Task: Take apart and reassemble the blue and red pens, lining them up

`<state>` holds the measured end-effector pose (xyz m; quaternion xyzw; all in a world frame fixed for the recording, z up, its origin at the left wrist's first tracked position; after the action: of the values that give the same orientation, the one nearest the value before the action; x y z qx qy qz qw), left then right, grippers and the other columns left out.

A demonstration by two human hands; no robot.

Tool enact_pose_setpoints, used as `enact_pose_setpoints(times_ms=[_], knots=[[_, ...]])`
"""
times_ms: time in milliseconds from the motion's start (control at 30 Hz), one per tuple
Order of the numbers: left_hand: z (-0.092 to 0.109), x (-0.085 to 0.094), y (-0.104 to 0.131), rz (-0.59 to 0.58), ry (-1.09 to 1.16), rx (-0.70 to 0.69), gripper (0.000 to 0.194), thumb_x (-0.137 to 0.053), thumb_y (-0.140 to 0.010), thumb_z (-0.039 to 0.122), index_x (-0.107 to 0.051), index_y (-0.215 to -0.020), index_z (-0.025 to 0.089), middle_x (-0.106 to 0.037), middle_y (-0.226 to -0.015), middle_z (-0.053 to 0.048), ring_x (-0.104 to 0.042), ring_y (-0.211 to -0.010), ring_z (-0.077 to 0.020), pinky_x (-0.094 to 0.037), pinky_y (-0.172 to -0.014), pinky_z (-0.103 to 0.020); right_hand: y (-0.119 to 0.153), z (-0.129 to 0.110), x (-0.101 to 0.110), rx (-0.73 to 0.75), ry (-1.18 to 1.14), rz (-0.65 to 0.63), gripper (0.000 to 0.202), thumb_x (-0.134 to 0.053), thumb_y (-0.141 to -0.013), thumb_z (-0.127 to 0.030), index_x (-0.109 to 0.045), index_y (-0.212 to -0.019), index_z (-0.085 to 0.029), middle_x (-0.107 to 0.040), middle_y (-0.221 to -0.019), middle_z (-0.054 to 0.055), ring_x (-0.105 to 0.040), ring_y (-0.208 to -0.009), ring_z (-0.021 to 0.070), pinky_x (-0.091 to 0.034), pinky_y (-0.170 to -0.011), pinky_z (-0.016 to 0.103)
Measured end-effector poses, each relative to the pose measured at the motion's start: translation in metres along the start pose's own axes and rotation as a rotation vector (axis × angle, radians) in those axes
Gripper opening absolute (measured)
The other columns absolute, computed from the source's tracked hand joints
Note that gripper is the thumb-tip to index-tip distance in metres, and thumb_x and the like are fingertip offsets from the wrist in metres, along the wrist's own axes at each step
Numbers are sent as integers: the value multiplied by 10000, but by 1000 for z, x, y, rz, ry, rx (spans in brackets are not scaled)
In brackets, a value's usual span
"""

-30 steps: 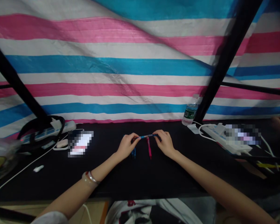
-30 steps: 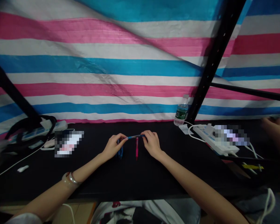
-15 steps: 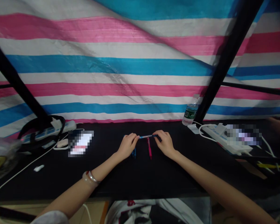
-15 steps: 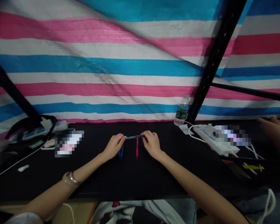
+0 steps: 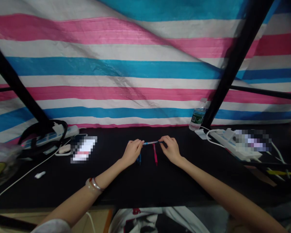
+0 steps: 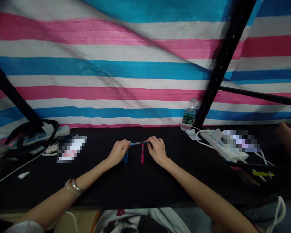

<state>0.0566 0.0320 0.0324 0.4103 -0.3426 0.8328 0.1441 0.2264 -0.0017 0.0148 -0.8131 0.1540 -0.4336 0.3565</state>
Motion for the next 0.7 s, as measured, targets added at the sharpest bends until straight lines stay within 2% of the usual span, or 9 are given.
enact_pose_setpoints(times_ms=[133,367,533,700], knots=[[-8,-1,0,19,82,48,446,-267,-916,378,-526,-615,174,-524,-612,-15,-501,-600,-140,-350,-626,-277,0,0,2,1,16,17,196,-449,-743,-61,-548,-815,-213,-616,-890,29,-578,-837,183,-360,-740,326],[-40,-5,0,89,331,270,474,-314,-866,501,-554,-631,166,-574,-595,-23,-538,-579,-153,-406,-596,-267,-1,14,6,-83,29,70,176,-439,-722,-80,-530,-789,-215,-600,-885,39,-570,-826,198,-363,-712,324],[-48,-8,-3,105,501,329,457,-357,-834,533,-514,-607,167,-558,-584,-16,-545,-566,-145,-418,-571,-255,-1,16,7,-100,15,90,156,-453,-730,-95,-531,-795,-213,-597,-883,37,-570,-837,200,-365,-701,320],[-56,-11,-4,115,604,393,425,-398,-801,547,-526,-676,162,-575,-638,-22,-556,-573,-137,-409,-545,-242,-1,16,9,-119,9,114,142,-457,-754,-116,-541,-821,-210,-605,-888,41,-573,-841,199,-368,-709,324]])
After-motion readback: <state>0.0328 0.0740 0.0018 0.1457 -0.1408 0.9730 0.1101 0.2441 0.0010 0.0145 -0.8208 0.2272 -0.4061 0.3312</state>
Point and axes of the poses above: each hand's wrist, its own y-axis away from the middle knuckle, its own x-axis out of the back of the hand, z = x × y, the point moved 7 cm from there along -y, towards the middle knuckle
